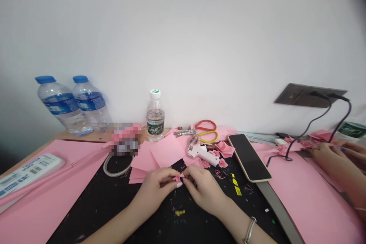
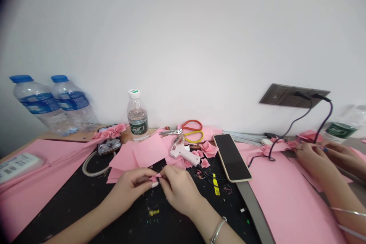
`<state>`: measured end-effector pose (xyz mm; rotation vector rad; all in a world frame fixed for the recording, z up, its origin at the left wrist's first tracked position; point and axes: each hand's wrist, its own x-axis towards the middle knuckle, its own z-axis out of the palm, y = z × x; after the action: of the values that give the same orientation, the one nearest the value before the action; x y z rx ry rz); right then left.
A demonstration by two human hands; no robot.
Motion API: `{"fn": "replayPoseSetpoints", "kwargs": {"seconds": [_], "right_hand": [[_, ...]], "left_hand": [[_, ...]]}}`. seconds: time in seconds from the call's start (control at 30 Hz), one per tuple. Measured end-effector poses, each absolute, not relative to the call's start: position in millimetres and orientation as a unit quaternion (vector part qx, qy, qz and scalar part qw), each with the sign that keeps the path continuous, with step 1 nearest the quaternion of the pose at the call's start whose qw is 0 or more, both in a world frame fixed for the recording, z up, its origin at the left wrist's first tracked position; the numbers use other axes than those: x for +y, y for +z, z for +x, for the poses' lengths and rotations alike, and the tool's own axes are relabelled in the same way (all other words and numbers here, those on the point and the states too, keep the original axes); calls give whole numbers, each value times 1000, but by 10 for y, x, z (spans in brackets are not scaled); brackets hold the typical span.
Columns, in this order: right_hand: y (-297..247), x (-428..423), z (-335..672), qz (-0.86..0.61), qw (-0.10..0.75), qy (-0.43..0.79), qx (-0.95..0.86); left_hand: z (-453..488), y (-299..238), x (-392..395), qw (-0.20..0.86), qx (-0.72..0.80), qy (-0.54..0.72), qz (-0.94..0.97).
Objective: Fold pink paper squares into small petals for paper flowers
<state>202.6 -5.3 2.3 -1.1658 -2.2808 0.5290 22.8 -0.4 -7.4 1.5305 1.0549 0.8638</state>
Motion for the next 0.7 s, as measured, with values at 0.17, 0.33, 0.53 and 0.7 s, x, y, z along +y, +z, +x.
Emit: {"fn": "replayPoseSetpoints", "kwargs": {"seconds": [0.17, 0.33, 0.53, 0.7], "right_hand": [[44, -63, 2022, -424, 258, 192, -847], [31, -61, 2026, -422, 265, 190, -846], [13, -24, 2033, -430, 268, 201, -838], [51, -21, 2032, -412, 281, 217, -840]], "left_hand": [[212, -39, -15, 495, 442, 348, 662], [216, 8, -23, 471, 444, 339, 683], [236, 8, -23, 538, 434, 355, 629], [234, 34, -21, 529, 447, 367, 621]]}}
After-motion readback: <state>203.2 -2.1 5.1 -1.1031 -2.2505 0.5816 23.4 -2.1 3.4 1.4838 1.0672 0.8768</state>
